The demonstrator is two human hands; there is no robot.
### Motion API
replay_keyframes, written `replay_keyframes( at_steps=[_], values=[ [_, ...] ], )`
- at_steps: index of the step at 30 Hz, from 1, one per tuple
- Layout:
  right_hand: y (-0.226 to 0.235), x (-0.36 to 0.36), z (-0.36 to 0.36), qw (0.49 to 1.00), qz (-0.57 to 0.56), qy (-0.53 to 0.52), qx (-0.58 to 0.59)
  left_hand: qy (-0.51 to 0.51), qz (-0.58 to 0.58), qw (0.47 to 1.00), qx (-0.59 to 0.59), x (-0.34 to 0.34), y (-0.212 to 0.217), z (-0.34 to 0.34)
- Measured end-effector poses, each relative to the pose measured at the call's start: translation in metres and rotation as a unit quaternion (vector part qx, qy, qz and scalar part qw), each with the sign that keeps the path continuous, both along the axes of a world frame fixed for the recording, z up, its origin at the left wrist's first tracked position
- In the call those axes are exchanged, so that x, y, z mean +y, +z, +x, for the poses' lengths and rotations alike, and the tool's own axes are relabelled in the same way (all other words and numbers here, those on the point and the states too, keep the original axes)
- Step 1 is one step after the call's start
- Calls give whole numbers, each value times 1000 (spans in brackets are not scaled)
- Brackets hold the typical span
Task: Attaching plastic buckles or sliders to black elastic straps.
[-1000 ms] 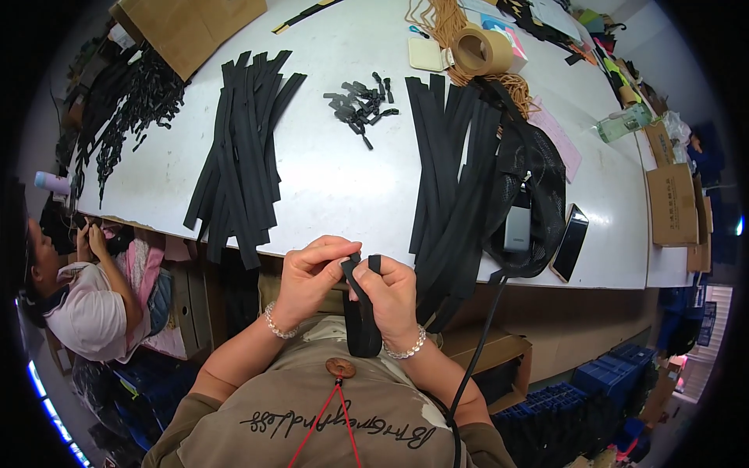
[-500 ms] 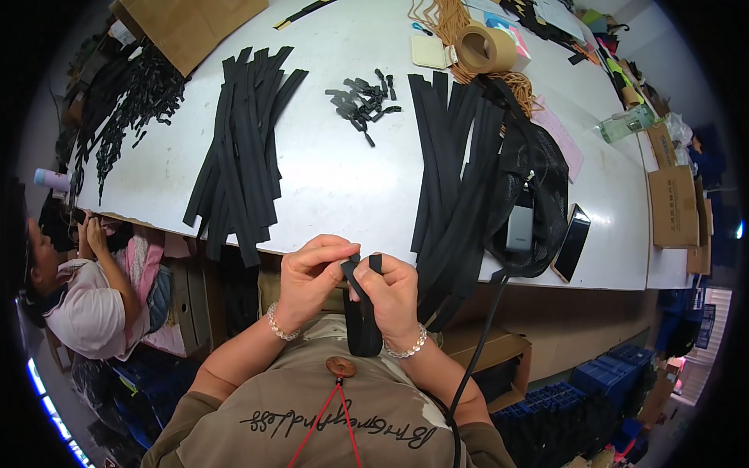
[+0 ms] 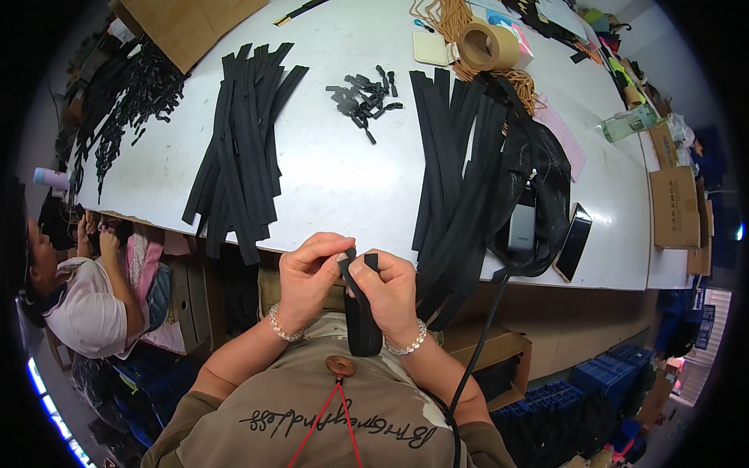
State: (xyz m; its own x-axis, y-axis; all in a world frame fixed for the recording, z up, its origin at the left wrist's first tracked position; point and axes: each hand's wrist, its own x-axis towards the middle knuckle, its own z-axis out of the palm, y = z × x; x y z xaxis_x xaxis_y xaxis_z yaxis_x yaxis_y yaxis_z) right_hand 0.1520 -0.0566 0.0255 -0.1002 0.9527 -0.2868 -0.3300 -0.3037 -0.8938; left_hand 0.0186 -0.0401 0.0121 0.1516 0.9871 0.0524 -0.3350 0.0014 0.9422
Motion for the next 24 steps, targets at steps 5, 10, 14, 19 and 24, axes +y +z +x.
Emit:
replay_keyframes(
  at_steps=[5, 10, 14, 19, 24],
  values=[
    [-5, 0, 0, 995, -7, -4, 98, 3, -33, 999, -15, 0, -1, 2],
    [-3, 1, -1, 996, -18, -5, 92, 0, -46, 998, -30, -2, -3, 1],
    [-2, 1, 0, 996, -21, -5, 88, -9, -46, 998, -40, -3, -2, 1],
    [1, 2, -2, 995, -28, -7, 101, -2, -42, 998, -35, -5, -2, 1],
    [-3, 1, -4, 994, -17, -8, 110, 5, -42, 999, -15, -5, -4, 0]
  ],
)
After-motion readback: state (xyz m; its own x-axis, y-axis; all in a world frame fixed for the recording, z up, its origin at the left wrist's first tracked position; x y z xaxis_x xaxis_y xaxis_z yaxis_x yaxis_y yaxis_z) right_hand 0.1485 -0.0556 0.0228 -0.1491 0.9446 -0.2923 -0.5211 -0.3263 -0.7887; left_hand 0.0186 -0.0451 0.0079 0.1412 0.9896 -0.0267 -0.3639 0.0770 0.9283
